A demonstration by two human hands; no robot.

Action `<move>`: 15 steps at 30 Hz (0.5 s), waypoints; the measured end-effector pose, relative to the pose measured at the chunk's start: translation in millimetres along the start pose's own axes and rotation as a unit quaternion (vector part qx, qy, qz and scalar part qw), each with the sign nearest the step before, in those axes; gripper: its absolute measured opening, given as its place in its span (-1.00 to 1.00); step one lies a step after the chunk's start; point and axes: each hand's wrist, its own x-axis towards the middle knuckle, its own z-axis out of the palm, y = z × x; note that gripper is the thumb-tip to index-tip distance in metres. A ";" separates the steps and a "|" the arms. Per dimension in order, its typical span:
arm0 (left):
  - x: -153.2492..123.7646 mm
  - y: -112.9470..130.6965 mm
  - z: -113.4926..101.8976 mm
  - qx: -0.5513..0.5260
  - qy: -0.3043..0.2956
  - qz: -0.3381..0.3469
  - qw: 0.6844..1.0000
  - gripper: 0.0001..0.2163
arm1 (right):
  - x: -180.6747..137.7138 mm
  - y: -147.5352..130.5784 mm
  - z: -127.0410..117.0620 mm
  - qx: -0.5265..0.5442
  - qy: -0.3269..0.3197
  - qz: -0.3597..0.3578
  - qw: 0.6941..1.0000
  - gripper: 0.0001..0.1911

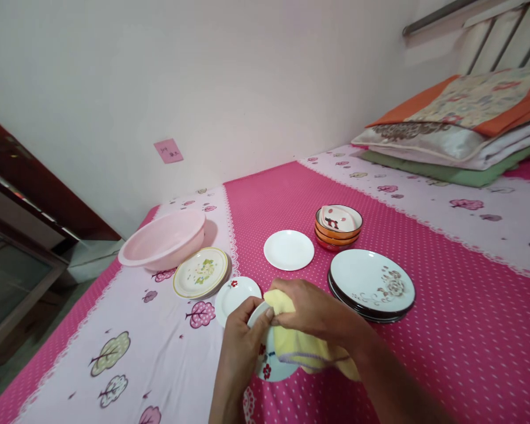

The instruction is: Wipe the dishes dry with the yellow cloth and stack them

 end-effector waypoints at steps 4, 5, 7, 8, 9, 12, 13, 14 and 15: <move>-1.2 -0.6 -0.7 -0.037 0.043 0.006 0.998 -0.66 | 1.7 3.7 1.0 0.064 0.027 -0.016 0.997 -0.83; -1.3 -0.6 -1.3 -0.052 0.064 0.009 0.997 -0.66 | 2.5 4.8 1.2 0.091 0.034 -0.014 0.995 -0.83; -0.8 0.1 -2.8 -0.084 0.107 0.016 0.991 -0.66 | 4.3 7.6 1.7 0.149 0.038 0.003 0.988 -0.80; -0.3 0.7 -3.4 -0.103 0.127 0.020 0.986 -0.65 | 5.4 9.1 2.3 0.178 0.037 0.016 0.983 -0.78; 0.3 1.6 -3.6 -0.125 0.146 0.022 0.981 -0.64 | 6.5 10.6 3.2 0.206 0.037 0.029 0.977 -0.74; 1.3 5.2 0.3 -0.209 0.211 0.024 0.955 -0.61 | 10.8 12.8 9.0 0.287 0.049 0.040 0.956 -0.64; 1.0 6.7 3.4 -0.237 0.243 0.026 0.940 -0.61 | 12.4 12.1 12.2 0.316 0.052 0.038 0.947 -0.63; 0.2 8.3 7.2 -0.262 0.279 0.028 0.923 -0.61 | 14.1 10.7 15.9 0.346 0.051 0.033 0.936 -0.62; -0.9 10.0 11.4 -0.281 0.316 0.031 0.906 -0.60 | 15.8 8.6 20.1 0.375 0.045 0.026 0.925 -0.62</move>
